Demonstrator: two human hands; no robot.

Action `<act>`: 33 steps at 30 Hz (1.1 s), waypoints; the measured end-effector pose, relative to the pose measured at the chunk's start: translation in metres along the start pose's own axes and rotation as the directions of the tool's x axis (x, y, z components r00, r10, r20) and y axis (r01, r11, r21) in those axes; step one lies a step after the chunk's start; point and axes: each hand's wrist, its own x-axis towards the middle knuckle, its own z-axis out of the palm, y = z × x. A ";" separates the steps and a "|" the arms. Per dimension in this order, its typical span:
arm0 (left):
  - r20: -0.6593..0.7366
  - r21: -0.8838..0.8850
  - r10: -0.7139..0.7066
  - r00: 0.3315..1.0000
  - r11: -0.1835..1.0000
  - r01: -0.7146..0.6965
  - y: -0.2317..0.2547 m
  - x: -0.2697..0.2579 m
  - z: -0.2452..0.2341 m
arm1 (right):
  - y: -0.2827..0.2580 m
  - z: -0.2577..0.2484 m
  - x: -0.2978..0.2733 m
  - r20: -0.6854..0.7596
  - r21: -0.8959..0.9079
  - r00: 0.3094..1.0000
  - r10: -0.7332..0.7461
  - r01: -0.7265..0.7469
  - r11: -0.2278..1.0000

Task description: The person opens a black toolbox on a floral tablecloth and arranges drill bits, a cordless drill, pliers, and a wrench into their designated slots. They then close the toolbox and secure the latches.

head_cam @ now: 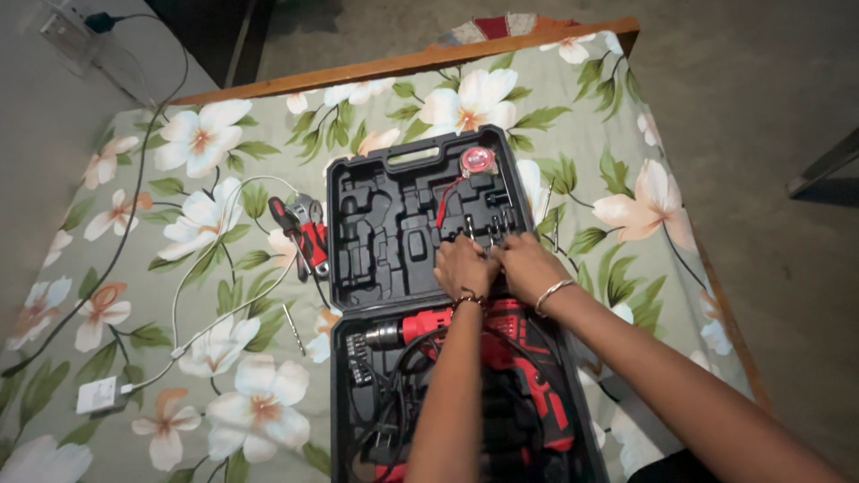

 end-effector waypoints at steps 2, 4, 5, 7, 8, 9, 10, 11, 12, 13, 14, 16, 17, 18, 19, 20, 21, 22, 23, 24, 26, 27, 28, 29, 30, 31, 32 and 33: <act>-0.015 0.010 -0.037 0.999 0.999 0.037 0.001 -0.002 0.003 | -0.009 -0.006 0.001 0.084 0.003 0.993 0.084 -0.084 0.996; -0.036 0.023 -0.038 0.999 0.999 0.039 0.002 0.001 0.007 | -0.012 -0.011 0.006 0.138 0.007 0.981 0.133 -0.135 0.991; -0.046 0.032 -0.024 0.999 0.999 0.025 0.002 0.002 0.009 | -0.012 -0.013 0.007 0.154 0.012 0.978 0.141 -0.144 0.989; -0.045 0.044 -0.009 0.999 0.999 0.011 0.001 0.000 0.012 | -0.013 -0.015 0.007 0.186 0.011 0.970 0.156 -0.160 0.987; -0.039 0.049 -0.008 0.999 0.999 0.010 0.000 0.000 0.012 | -0.013 -0.016 0.009 0.197 0.006 0.967 0.159 -0.164 0.987; -0.034 0.053 -0.007 0.999 0.999 0.009 0.000 -0.001 0.011 | -0.014 -0.016 0.010 0.208 0.001 0.964 0.163 -0.167 0.986; -0.034 0.052 -0.016 0.999 0.998 0.018 0.001 0.001 0.010 | -0.013 -0.016 0.011 0.196 0.016 0.968 0.160 -0.166 0.986; -0.033 0.051 -0.025 0.999 0.998 0.026 0.003 0.001 0.008 | -0.013 -0.015 0.011 0.183 0.031 0.971 0.157 -0.165 0.986; -0.032 0.051 -0.033 0.999 0.998 0.035 0.004 0.002 0.007 | -0.013 -0.015 0.012 0.171 0.046 0.973 0.155 -0.165 0.985; -0.019 0.050 -0.035 0.999 0.998 0.036 0.006 0.003 0.007 | -0.010 -0.014 0.013 0.184 0.033 0.971 0.154 -0.163 0.986; -0.003 0.053 -0.039 0.999 0.998 0.039 0.006 0.002 0.007 | -0.009 -0.012 0.013 0.200 0.022 0.968 0.153 -0.161 0.987; 0.007 0.060 -0.031 0.999 0.998 0.031 0.004 0.001 0.008 | -0.005 -0.006 0.011 0.214 0.010 0.967 0.140 -0.145 0.989; 0.001 0.064 -0.020 1.000 0.998 0.020 0.003 0.000 0.009 | -0.003 -0.004 0.010 0.213 0.008 0.969 0.127 -0.131 0.991; -0.008 0.066 -0.008 1.000 0.998 0.009 0.003 0.000 0.009 | -0.001 -0.003 0.010 0.210 0.005 0.971 0.112 -0.116 0.993; -0.010 0.070 -0.010 1.000 0.998 0.011 0.002 0.000 0.010 | 0.000 -0.002 0.008 0.203 0.013 0.974 0.104 -0.109 0.994; -0.015 0.070 -0.010 1.000 0.998 0.011 0.003 0.001 0.010 | 0.001 -0.002 0.008 0.192 0.017 0.977 0.095 -0.100 0.995; -0.020 0.069 -0.010 1.000 0.998 0.011 0.003 0.001 0.011 | 0.002 -0.002 0.007 0.182 0.021 0.980 0.086 -0.092 0.996; -0.014 0.064 -0.017 1.000 0.998 0.018 0.003 0.002 0.010 | 0.002 -0.001 0.007 0.182 0.020 0.980 0.078 -0.083 0.996; -0.008 0.058 -0.024 1.000 0.998 0.025 0.002 0.003 0.010 | 0.002 -0.001 0.007 0.182 0.019 0.981 0.070 -0.075 0.997; -0.001 0.051 -0.029 1.000 0.998 0.029 0.001 0.004 0.010 | 0.001 -0.001 0.006 0.181 0.016 0.981 0.064 -0.068 0.998; 0.005 0.053 -0.027 1.000 0.998 0.027 0.000 0.007 0.010 | -0.001 0.000 0.003 0.126 -0.004 0.991 0.053 -0.053 0.999; 0.010 0.055 -0.027 1.000 0.998 0.026 0.000 0.009 0.011 | -0.001 0.000 0.002 0.099 -0.014 0.994 0.048 -0.047 0.999; 0.002 0.050 -0.027 1.000 0.998 0.027 -0.002 0.009 0.012 | -0.002 0.001 0.000 0.087 -0.036 0.995 0.043 -0.040 0.999; -0.006 0.044 -0.027 1.000 0.999 0.028 -0.002 0.010 0.014 | -0.001 0.002 -0.001 0.074 -0.057 0.996 0.039 -0.034 0.998; -0.014 0.040 -0.029 0.999 0.999 0.029 -0.004 0.011 0.014 | -0.002 0.003 -0.001 0.062 -0.077 0.998 0.032 -0.028 0.997; 0.012 0.050 -0.049 0.999 0.998 0.048 -0.007 0.011 0.014 | -0.003 0.004 -0.003 0.050 -0.067 0.998 0.030 -0.027 0.997; 0.035 0.055 -0.066 0.997 0.996 0.064 -0.006 0.014 0.014 | -0.002 0.002 -0.002 0.033 -0.061 0.999 0.027 -0.024 0.998; 0.057 0.061 -0.082 0.995 0.995 0.079 -0.004 0.016 0.014 | 0.000 -0.001 0.000 0.016 -0.056 1.000 0.023 -0.022 0.998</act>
